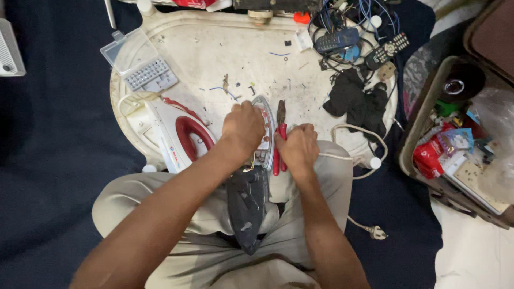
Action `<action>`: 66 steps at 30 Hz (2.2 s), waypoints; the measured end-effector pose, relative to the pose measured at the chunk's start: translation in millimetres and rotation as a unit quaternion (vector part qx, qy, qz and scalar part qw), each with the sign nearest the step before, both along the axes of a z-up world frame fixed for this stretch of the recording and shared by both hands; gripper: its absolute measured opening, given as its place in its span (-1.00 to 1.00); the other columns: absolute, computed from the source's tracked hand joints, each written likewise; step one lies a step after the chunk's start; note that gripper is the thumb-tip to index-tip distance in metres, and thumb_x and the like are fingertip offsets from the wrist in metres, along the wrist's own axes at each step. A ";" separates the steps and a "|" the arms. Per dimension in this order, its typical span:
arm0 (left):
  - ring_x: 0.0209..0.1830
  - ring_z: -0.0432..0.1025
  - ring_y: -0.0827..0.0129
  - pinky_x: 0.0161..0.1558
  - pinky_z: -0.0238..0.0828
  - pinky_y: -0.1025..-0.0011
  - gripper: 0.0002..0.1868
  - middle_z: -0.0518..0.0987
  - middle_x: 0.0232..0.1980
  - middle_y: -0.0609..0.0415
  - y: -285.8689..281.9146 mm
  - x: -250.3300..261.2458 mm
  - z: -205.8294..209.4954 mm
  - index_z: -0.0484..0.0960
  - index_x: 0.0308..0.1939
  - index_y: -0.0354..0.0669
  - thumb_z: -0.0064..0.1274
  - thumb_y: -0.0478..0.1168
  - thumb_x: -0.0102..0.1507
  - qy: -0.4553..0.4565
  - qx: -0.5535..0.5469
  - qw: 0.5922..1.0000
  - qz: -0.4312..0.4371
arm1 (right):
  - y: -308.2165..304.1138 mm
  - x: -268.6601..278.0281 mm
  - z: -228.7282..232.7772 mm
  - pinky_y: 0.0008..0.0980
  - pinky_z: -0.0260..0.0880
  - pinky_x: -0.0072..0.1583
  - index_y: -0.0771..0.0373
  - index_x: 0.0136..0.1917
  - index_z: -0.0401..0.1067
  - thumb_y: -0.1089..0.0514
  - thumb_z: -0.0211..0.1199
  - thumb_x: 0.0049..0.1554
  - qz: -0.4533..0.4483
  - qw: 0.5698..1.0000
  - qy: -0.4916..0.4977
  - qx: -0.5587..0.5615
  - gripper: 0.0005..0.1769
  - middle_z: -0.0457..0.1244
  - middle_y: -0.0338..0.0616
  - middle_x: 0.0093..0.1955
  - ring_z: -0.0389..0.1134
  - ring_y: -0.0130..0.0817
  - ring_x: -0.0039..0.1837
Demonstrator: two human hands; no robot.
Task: The person is repairing a disassembled electric iron. They use pliers to manipulate and adjust the internal wires and components of the iron's base.
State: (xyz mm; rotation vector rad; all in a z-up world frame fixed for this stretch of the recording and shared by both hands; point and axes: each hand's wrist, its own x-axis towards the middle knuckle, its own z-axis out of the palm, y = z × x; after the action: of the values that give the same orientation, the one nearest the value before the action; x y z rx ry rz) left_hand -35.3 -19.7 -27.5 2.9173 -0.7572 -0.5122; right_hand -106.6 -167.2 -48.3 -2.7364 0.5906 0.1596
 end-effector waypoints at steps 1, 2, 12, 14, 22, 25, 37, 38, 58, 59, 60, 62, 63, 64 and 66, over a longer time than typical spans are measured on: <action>0.10 0.45 0.03 0.02 0.50 0.23 -0.59 0.58 0.07 -0.15 -0.6 1.3 -0.6 0.67 -0.01 -0.32 0.17 -0.05 0.22 -0.001 0.016 0.999 -0.036 | -0.2 0.9 0.6 0.05 0.38 0.12 0.44 -0.04 0.54 -0.16 0.46 0.03 0.009 1.000 -0.022 -0.002 -0.43 0.28 0.25 0.16 0.31 0.21 0.20; 0.15 0.40 0.03 0.10 0.44 0.19 -0.58 0.57 0.08 -0.12 0.8 5.1 -0.7 0.66 -0.03 -0.32 0.16 -0.03 0.22 -0.006 0.034 0.997 -0.068 | -1.2 3.6 2.4 0.01 0.40 0.15 0.42 -0.05 0.57 -0.17 0.41 0.07 -0.006 0.999 0.006 0.037 -0.46 0.33 0.25 0.11 0.36 0.16 0.15; -0.12 0.47 -0.05 -0.09 0.47 0.12 -0.77 0.53 0.00 -0.26 -10.6 0.0 0.5 0.58 0.03 -0.35 -0.01 -0.23 0.42 -0.077 -0.455 0.870 0.174 | -17.7 -24.0 43.9 -0.21 0.52 0.11 0.42 0.22 0.41 0.14 0.20 0.24 -0.154 0.752 -0.060 0.638 -0.64 0.39 0.09 0.08 0.44 -0.19 0.06; -0.21 0.52 0.11 -0.15 0.50 0.24 -0.79 0.59 -0.07 -0.17 -7.2 -0.6 6.8 0.59 0.00 -0.29 0.01 -0.19 0.43 -0.059 -0.547 0.809 0.209 | -18.4 -43.3 59.5 -0.12 0.52 0.15 0.39 0.28 0.33 0.19 0.15 0.24 -0.162 0.694 -0.058 0.700 -0.63 0.34 0.09 0.17 0.42 -0.13 0.15; -0.28 0.41 0.09 -0.16 0.38 0.25 -0.62 0.55 -0.22 -0.15 4.8 -22.3 26.6 0.49 0.04 -0.35 0.14 -0.07 0.37 0.027 -0.620 0.736 0.270 | 9.7 -94.5 75.1 0.09 0.40 0.29 0.32 0.30 0.21 0.19 0.07 0.22 -0.161 0.547 0.069 0.818 -0.60 0.20 0.30 0.47 0.29 0.19 0.43; -0.06 0.40 0.04 0.04 0.35 0.18 -0.56 0.59 -0.14 -0.16 18.4 -21.5 27.2 0.50 0.06 -0.35 0.03 0.02 0.40 -0.057 -0.513 0.837 0.181 | 16.2 -102.9 74.2 0.07 0.39 0.29 0.34 0.38 0.22 0.20 0.06 0.21 -0.147 0.532 0.093 0.829 -0.52 0.18 0.36 0.47 0.29 0.20 0.42; 0.26 0.27 -0.14 0.36 0.08 0.06 -0.25 0.56 0.16 -0.26 23.0 -5.6 21.6 0.45 0.23 -0.35 -0.35 0.29 0.39 0.104 -0.395 0.887 0.214 | 57.8 -116.7 56.8 0.03 0.27 0.42 0.37 0.43 0.22 0.11 0.02 0.24 -0.149 0.403 0.140 0.892 -0.47 0.12 0.28 0.52 0.22 0.24 0.46; 0.28 0.25 -0.13 0.37 0.06 0.06 -0.24 0.56 0.18 -0.25 19.6 -7.5 21.3 0.43 0.25 -0.35 -0.35 0.30 0.38 0.103 -0.393 0.888 0.214 | 62.5 -114.8 53.0 0.03 0.26 0.44 0.37 0.37 0.25 0.11 0.03 0.24 -0.152 0.389 0.134 0.898 -0.52 0.15 0.26 0.49 0.23 0.21 0.45; 0.47 0.04 -0.13 0.43 -0.09 -0.01 -0.21 0.35 0.41 -0.23 21.2 -8.9 23.4 0.33 0.34 -0.32 -0.37 0.32 0.38 0.126 -0.331 0.915 0.195 | 92.3 -94.5 71.6 0.14 0.26 0.41 0.18 0.12 0.46 -0.02 0.13 0.16 -0.197 0.370 0.145 0.896 -0.65 0.28 0.12 0.26 0.31 0.03 0.30; 0.46 0.06 -0.12 0.43 -0.07 0.00 -0.22 0.36 0.40 -0.23 23.4 -8.2 22.4 0.35 0.34 -0.31 -0.36 0.32 0.38 0.131 -0.329 0.914 0.200 | 92.5 -95.0 68.3 0.13 0.27 0.40 0.15 0.10 0.41 -0.04 0.13 0.19 -0.191 0.359 0.147 0.902 -0.70 0.29 0.11 0.27 0.33 0.03 0.30; 0.45 0.07 -0.12 0.43 -0.05 0.01 -0.22 0.38 0.39 -0.23 23.2 -8.2 21.0 0.36 0.34 -0.29 -0.35 0.32 0.37 0.139 -0.327 0.912 0.203 | 91.5 -96.5 64.4 0.13 0.28 0.39 0.12 0.07 0.37 -0.05 0.14 0.23 -0.187 0.348 0.146 0.907 -0.75 0.30 0.10 0.28 0.34 0.03 0.30; 0.41 0.07 -0.18 0.40 -0.06 -0.04 -0.31 0.35 0.41 -0.24 27.9 -8.1 16.9 0.45 0.35 -0.13 -0.36 0.27 0.39 0.083 -0.327 0.929 0.148 | 90.6 -97.5 53.4 0.13 0.31 0.33 0.08 0.03 0.29 -0.11 0.13 0.27 -0.187 0.362 0.143 0.902 -0.74 0.32 0.09 0.26 0.37 0.02 0.27; 0.39 0.07 -0.21 0.38 -0.06 -0.06 -0.34 0.34 0.42 -0.25 29.3 -7.9 14.5 0.50 0.36 -0.04 -0.36 0.24 0.40 0.056 -0.327 0.936 0.121 | 90.2 -97.4 47.5 0.14 0.33 0.29 0.07 0.03 0.25 -0.15 0.13 0.28 -0.191 0.387 0.139 0.891 -0.71 0.33 0.09 0.23 0.38 0.02 0.25; 0.39 0.07 -0.20 0.37 -0.05 -0.04 -0.32 0.36 0.40 -0.25 30.7 -6.7 12.1 0.47 0.34 -0.14 -0.32 0.25 0.39 0.066 -0.333 0.930 0.141 | 90.3 -98.1 42.4 0.15 0.35 0.24 0.07 0.03 0.22 -0.19 0.13 0.29 -0.194 0.411 0.136 0.880 -0.67 0.34 0.09 0.20 0.40 0.01 0.22; 0.38 0.09 -0.19 0.36 -0.03 -0.02 -0.26 0.39 0.35 -0.24 32.8 -3.4 7.4 0.40 0.28 -0.35 -0.24 0.28 0.37 0.087 -0.345 0.917 0.182 | 90.6 -102.1 35.7 0.13 0.39 0.23 0.08 0.15 0.29 -0.21 0.11 0.28 -0.200 0.421 0.141 0.873 -0.62 0.34 0.00 0.12 0.39 -0.06 0.16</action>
State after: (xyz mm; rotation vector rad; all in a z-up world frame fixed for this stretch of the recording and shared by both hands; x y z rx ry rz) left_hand -38.7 13.0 -20.1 2.2317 -0.2693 -0.3597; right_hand -208.7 -76.6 -12.6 -0.4331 0.5283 0.6367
